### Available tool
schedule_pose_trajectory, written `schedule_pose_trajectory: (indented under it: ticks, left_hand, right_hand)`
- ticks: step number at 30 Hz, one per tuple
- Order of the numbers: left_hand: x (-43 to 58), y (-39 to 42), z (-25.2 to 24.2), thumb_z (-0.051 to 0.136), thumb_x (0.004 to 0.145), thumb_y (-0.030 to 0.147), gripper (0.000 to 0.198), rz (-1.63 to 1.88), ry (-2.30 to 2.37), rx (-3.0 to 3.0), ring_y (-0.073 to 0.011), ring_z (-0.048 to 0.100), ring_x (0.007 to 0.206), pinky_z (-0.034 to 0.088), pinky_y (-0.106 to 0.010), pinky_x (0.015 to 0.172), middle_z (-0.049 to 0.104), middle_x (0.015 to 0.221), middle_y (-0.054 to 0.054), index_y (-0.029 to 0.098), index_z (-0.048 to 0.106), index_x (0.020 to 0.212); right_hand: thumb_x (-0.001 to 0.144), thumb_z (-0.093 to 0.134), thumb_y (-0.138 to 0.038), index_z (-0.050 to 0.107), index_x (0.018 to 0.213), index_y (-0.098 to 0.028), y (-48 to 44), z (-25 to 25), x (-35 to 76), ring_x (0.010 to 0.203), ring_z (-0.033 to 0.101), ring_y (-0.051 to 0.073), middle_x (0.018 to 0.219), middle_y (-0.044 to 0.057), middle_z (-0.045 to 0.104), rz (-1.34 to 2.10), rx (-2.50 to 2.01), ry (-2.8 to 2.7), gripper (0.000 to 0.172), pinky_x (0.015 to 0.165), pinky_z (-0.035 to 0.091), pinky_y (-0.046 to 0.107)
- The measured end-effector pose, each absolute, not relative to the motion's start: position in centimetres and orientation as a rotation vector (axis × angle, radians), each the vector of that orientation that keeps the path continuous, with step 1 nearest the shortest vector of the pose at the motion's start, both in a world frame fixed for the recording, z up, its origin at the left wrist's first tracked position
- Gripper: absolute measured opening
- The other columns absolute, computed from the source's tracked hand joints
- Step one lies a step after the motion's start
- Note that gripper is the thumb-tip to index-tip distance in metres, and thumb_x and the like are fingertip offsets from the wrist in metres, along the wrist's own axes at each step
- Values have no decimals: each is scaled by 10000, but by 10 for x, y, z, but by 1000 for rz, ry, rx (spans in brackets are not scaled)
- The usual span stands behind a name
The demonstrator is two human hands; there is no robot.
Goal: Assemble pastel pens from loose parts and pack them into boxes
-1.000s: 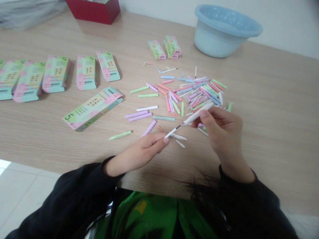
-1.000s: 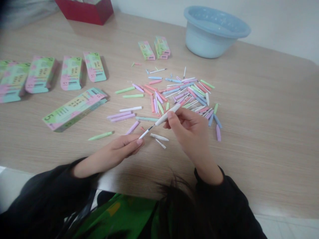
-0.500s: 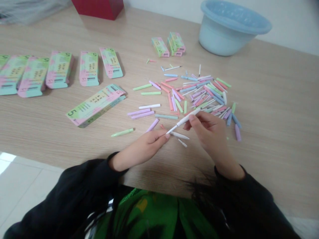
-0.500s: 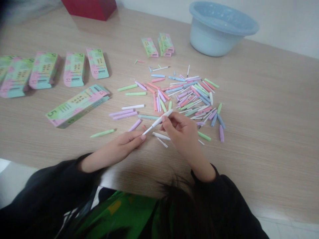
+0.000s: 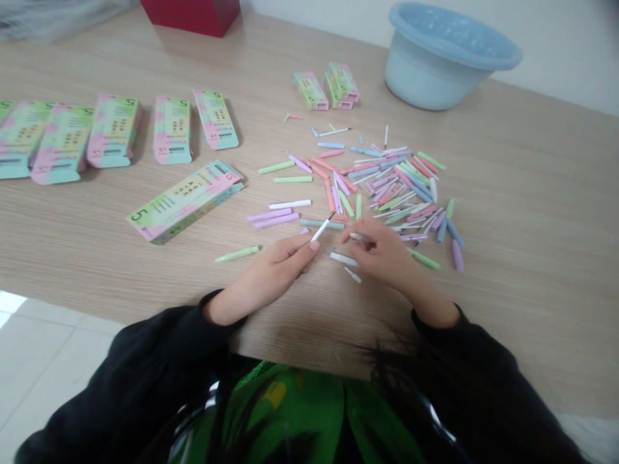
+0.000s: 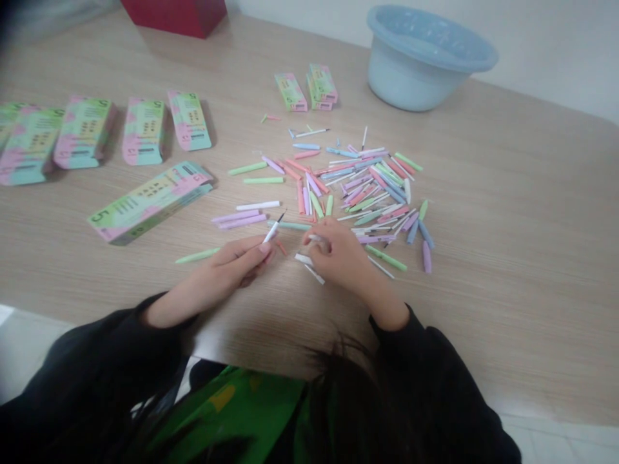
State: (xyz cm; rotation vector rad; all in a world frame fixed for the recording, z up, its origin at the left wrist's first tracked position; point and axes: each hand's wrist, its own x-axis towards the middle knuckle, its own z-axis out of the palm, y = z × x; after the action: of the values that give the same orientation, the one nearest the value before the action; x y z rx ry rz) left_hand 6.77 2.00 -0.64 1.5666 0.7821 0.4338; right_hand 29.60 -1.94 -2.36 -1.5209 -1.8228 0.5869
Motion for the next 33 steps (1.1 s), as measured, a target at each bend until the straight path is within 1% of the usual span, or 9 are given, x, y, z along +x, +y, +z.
schedule_pose_trajectory:
  ticks: [4, 8, 12, 14, 17, 19, 23, 27, 33]
  left_hand:
    - [64, 22, -5, 415, 1033, 388, 362, 479, 752, 1531, -106, 338, 542, 290, -264, 527, 365, 622, 65, 206, 423, 720]
    - [62, 23, -4, 409, 1039, 386, 364, 487, 759, 1549, -107, 341, 542, 290, -267, 529, 365, 620, 65, 207, 415, 722]
    - [62, 23, -4, 402, 1036, 375, 353, 481, 778, 1600, -113, 345, 558, 295, -273, 549, 361, 626, 63, 208, 417, 724]
    - [62, 23, -4, 396, 1033, 378, 357, 463, 785, 1629, -117, 351, 572, 302, -275, 566, 364, 634, 60, 209, 410, 719]
    - [62, 22, -3, 394, 1032, 389, 357, 385, 781, 1693, -128, 398, 626, 335, -280, 618, 406, 671, 49, 205, 424, 728]
    - [62, 21, -2, 394, 1034, 394, 363, 330, 753, 1735, -136, 424, 662, 354, -284, 659, 423, 690, 45, 203, 434, 728]
    - [61, 21, -2, 406, 1036, 389, 370, 268, 659, 1758, -141, 437, 691, 368, -284, 701, 422, 698, 47, 205, 425, 716]
    - [61, 21, -1, 397, 1050, 402, 386, 215, 606, 1700, -134, 406, 640, 347, -278, 642, 410, 671, 53, 205, 443, 721]
    - [63, 20, -2, 400, 1047, 395, 390, 206, 621, 1687, -132, 392, 629, 333, -280, 621, 397, 665, 55, 205, 435, 708]
  right_hand:
    - [843, 561, -63, 737, 840, -179, -6, -34, 289, 724, 533, 157, 831, 25, 566, 704, -1434, -2141, 211, 714, 415, 303]
    - [819, 621, -72, 725, 780, -176, 3, -41, 287, 754, 560, 174, 808, 25, 583, 716, -1460, -2167, 152, 758, 430, 320]
    - [829, 572, -59, 694, 784, -169, 3, -36, 287, 857, 606, 213, 867, 61, 643, 682, -1459, -2140, 170, 822, 451, 353]
    - [867, 558, -95, 689, 833, -174, -2, -26, 290, 824, 605, 210, 851, 55, 664, 649, -1485, -2084, 157, 790, 454, 349]
    - [899, 618, -206, 704, 883, -197, -13, -3, 297, 638, 531, 163, 746, 6, 646, 596, -1588, -1844, 88, 625, 406, 302]
    - [888, 654, -233, 722, 891, -214, -21, 10, 301, 607, 512, 150, 718, -10, 635, 579, -1596, -1678, 71, 581, 378, 288]
    - [883, 663, -218, 731, 888, -225, -30, 22, 298, 663, 540, 155, 750, -6, 644, 575, -1545, -1633, 69, 595, 381, 287]
    - [892, 649, -192, 709, 874, -227, -33, 24, 291, 739, 558, 168, 772, -5, 630, 577, -1530, -1690, 72, 627, 389, 290]
    - [917, 602, -145, 661, 884, -224, -35, 28, 290, 741, 556, 159, 816, -5, 639, 555, -1458, -1783, 103, 639, 404, 292]
